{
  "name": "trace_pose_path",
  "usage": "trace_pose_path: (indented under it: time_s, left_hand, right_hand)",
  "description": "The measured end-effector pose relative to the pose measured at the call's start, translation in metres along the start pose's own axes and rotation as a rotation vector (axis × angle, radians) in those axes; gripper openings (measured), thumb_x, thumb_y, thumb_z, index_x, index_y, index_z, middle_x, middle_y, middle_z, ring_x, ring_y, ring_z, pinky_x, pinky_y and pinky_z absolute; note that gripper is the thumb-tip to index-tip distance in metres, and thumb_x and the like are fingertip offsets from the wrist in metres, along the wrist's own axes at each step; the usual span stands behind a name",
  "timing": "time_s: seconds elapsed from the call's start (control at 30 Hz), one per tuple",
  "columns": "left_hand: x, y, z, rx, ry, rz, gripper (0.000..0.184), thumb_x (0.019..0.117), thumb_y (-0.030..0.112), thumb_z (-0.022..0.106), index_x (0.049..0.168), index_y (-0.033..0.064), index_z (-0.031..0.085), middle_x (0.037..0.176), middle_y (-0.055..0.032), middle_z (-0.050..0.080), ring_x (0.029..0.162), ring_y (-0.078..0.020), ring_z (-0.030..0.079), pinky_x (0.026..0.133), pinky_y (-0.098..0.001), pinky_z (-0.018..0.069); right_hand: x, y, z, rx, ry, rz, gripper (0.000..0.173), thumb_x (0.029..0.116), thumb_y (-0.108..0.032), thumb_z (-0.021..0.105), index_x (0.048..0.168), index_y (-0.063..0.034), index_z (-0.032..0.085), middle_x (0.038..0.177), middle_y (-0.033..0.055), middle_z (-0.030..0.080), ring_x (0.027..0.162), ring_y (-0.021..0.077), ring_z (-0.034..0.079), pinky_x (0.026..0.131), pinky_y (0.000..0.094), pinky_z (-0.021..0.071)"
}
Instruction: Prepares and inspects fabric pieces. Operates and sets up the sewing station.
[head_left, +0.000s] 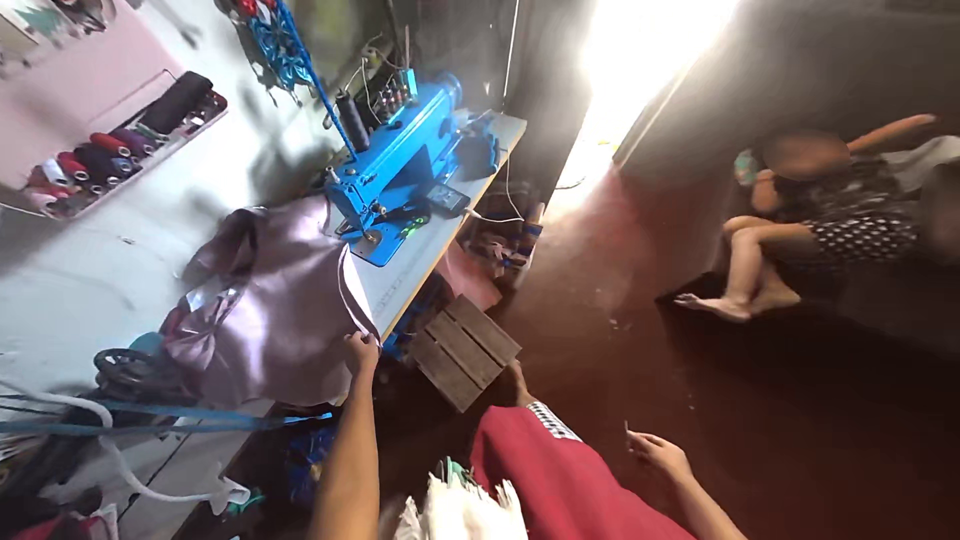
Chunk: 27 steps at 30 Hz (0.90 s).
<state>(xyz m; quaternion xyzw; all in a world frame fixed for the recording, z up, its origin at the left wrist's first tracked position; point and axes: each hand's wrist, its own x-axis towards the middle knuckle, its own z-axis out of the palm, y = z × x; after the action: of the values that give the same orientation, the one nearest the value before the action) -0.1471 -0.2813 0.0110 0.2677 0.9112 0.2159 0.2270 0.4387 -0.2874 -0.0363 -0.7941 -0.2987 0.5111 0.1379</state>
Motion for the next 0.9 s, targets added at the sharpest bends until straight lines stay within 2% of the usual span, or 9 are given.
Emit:
trace_pose_path:
  time_s: [0.23, 0.37, 0.43, 0.47, 0.53, 0.63, 0.7, 0.8, 0.9]
  left_hand:
    - [-0.003, 0.017, 0.003, 0.028, 0.053, -0.033, 0.032, 0.1039, 0.019, 0.056, 0.12, -0.0067, 0.068, 0.146, -0.0292, 0.051, 0.135, -0.0401, 0.051, 0.112, -0.0521, 0.0411]
    - [0.003, 0.021, 0.008, 0.067, 0.111, -0.022, 0.041, 0.104, 0.028, 0.057, 0.126, -0.006, 0.065, 0.143, -0.0287, 0.054, 0.136, -0.0408, 0.051, 0.113, -0.0542, 0.039]
    - [0.002, 0.03, 0.016, -0.034, 0.209, 0.013, 0.047, 0.1043, 0.031, 0.058, 0.129, -0.0085, 0.062, 0.138, -0.0307, 0.057, 0.134, -0.0426, 0.052, 0.114, -0.0543, 0.0378]
    - [-0.002, 0.042, 0.021, -0.108, 0.255, 0.036, 0.047, 0.1047, 0.03, 0.057, 0.128, -0.0101, 0.062, 0.134, -0.0315, 0.059, 0.13, -0.0431, 0.055, 0.111, -0.054, 0.0407]
    - [-0.018, 0.087, 0.031, -0.367, 0.202, 0.006, 0.046, 0.1088, 0.027, 0.049, 0.13, -0.0127, 0.058, 0.132, -0.0312, 0.06, 0.127, -0.0397, 0.057, 0.111, -0.0502, 0.0429]
    - [-0.03, 0.179, 0.068, -0.89, -0.122, -0.162, 0.063, 0.1141, 0.038, 0.02, 0.128, -0.0117, 0.057, 0.124, -0.0231, 0.065, 0.113, -0.0251, 0.063, 0.1, -0.0394, 0.0489]
    - [-0.029, 0.234, 0.092, -1.143, -0.301, -0.265, 0.072, 0.1122, 0.047, 0.013, 0.123, -0.0087, 0.058, 0.114, -0.0179, 0.069, 0.103, -0.0215, 0.067, 0.092, -0.0372, 0.0522]
    - [-0.022, 0.305, 0.114, -1.458, -0.433, -0.343, 0.078, 0.109, 0.055, 0.006, 0.118, -0.0012, 0.059, 0.101, -0.0116, 0.073, 0.093, -0.0202, 0.072, 0.082, -0.0359, 0.0588]
    - [-0.008, 0.336, 0.122, -1.673, -0.381, -0.342, 0.079, 0.1089, 0.053, 0.002, 0.12, -0.001, 0.058, 0.101, -0.0112, 0.073, 0.093, -0.0209, 0.072, 0.081, -0.0374, 0.0581]
  right_hand:
    - [0.02, 0.019, -0.016, -0.082, -0.021, 0.059, 0.027, 0.103, -0.016, 0.063, 0.118, 0.0066, 0.068, 0.102, 0.0203, 0.07, 0.083, 0.021, 0.065, 0.079, 0.0386, 0.0531]
    - [0.034, 0.002, -0.015, -0.051, -0.001, 0.083, 0.027, 0.103, -0.015, 0.063, 0.117, 0.0067, 0.068, 0.103, 0.0197, 0.07, 0.082, 0.0192, 0.065, 0.08, 0.0376, 0.0526]
    - [0.055, -0.024, -0.011, -0.03, 0.001, 0.048, 0.028, 0.1034, -0.017, 0.063, 0.119, 0.0066, 0.067, 0.102, 0.0191, 0.07, 0.08, 0.0176, 0.063, 0.078, 0.0359, 0.0527]
    - [0.065, -0.048, -0.006, -0.029, -0.016, -0.01, 0.029, 0.1036, -0.018, 0.062, 0.119, 0.0063, 0.067, 0.1, 0.0189, 0.069, 0.078, 0.0177, 0.063, 0.076, 0.0363, 0.0529]
    - [0.078, -0.12, 0.012, -0.053, -0.104, -0.248, 0.027, 0.1025, -0.017, 0.064, 0.114, 0.0067, 0.069, 0.092, 0.0179, 0.069, 0.073, 0.0189, 0.06, 0.072, 0.0398, 0.0524]
    - [0.065, -0.263, 0.052, -0.169, -0.384, -0.634, 0.026, 0.1028, -0.017, 0.06, 0.112, 0.0051, 0.07, 0.092, 0.0141, 0.07, 0.078, 0.0173, 0.065, 0.078, 0.0396, 0.0552]
    - [0.046, -0.339, 0.084, -0.254, -0.569, -0.788, 0.026, 0.1031, -0.017, 0.059, 0.111, 0.0053, 0.069, 0.094, 0.0137, 0.071, 0.081, 0.0163, 0.067, 0.08, 0.0373, 0.0573]
    - [0.031, -0.416, 0.126, -0.347, -0.738, -0.913, 0.024, 0.1015, -0.017, 0.061, 0.109, 0.004, 0.07, 0.093, 0.0114, 0.071, 0.081, 0.0136, 0.067, 0.079, 0.0335, 0.0564]
    - [0.027, -0.455, 0.159, -0.579, -0.767, -0.992, 0.028, 0.101, -0.022, 0.062, 0.112, 0.0023, 0.071, 0.104, 0.0168, 0.072, 0.094, 0.0241, 0.07, 0.091, 0.0441, 0.0548]
